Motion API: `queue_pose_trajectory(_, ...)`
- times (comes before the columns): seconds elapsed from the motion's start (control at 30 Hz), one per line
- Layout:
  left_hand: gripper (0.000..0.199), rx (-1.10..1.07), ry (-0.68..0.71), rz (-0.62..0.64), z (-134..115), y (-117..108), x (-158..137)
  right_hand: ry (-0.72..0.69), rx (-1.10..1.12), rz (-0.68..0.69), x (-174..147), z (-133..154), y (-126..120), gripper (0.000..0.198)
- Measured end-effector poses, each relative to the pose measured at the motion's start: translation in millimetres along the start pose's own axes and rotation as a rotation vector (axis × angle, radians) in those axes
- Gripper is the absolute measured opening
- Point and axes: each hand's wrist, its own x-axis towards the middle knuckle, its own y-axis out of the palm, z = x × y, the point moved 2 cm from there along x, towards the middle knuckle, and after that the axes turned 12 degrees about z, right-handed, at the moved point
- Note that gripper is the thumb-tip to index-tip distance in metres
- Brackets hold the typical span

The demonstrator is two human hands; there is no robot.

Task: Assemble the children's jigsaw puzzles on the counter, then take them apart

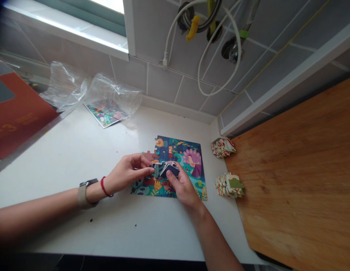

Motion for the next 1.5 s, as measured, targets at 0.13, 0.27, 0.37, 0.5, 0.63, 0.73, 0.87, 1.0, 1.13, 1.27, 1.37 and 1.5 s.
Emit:
queue_pose_trajectory(0.13, 0.029, -0.007, 0.023, 0.005, 0, 0, 1, -0.019, -0.078, 0.027, -1, 0, 1, 0.052)
queue_pose_trajectory(0.27, 0.031, -0.004, 0.037, -0.008, -2, -8, 5, -0.009, 0.033, -0.014, -1, 2, 1, 0.049)
queue_pose_trajectory(0.37, 0.030, 0.056, -0.002, -0.037, -5, -24, 9, -0.034, 0.100, -0.042, -1, 6, -1, 0.042)
queue_pose_trajectory(0.5, 0.025, 0.283, 0.064, -0.073, -9, -52, 19, -0.117, 0.114, -0.092, 0, 11, -4, 0.037)
queue_pose_trajectory(0.63, 0.022, 0.635, 0.174, -0.240, -9, -74, 30, -0.135, 0.129, -0.121, 0, 14, -6, 0.039)
queue_pose_trajectory(0.73, 0.022, 0.792, 0.184, -0.279, -6, -80, 37, -0.131, 0.144, -0.111, 0, 16, -7, 0.042)
queue_pose_trajectory(0.87, 0.021, 0.934, 0.134, -0.260, 1, -79, 42, -0.131, 0.150, -0.123, 0, 16, -8, 0.044)
queue_pose_trajectory(1.0, 0.022, 1.102, 0.165, -0.227, 4, -75, 43, -0.128, 0.155, -0.136, 0, 16, -9, 0.042)
queue_pose_trajectory(1.13, 0.031, 1.200, 0.285, -0.250, 1, -70, 41, -0.125, 0.159, -0.128, 0, 16, -8, 0.042)
queue_pose_trajectory(1.27, 0.031, 1.256, 0.476, -0.022, 0, -66, 39, -0.134, 0.163, -0.111, 0, 17, -9, 0.042)
queue_pose_trajectory(1.37, 0.024, 1.263, 0.500, 0.077, 3, -67, 39, -0.146, 0.167, -0.112, 1, 16, -11, 0.042)
queue_pose_trajectory(1.5, 0.024, 1.306, 0.470, 0.012, 4, -68, 38, -0.151, 0.178, -0.104, 2, 14, -13, 0.037)
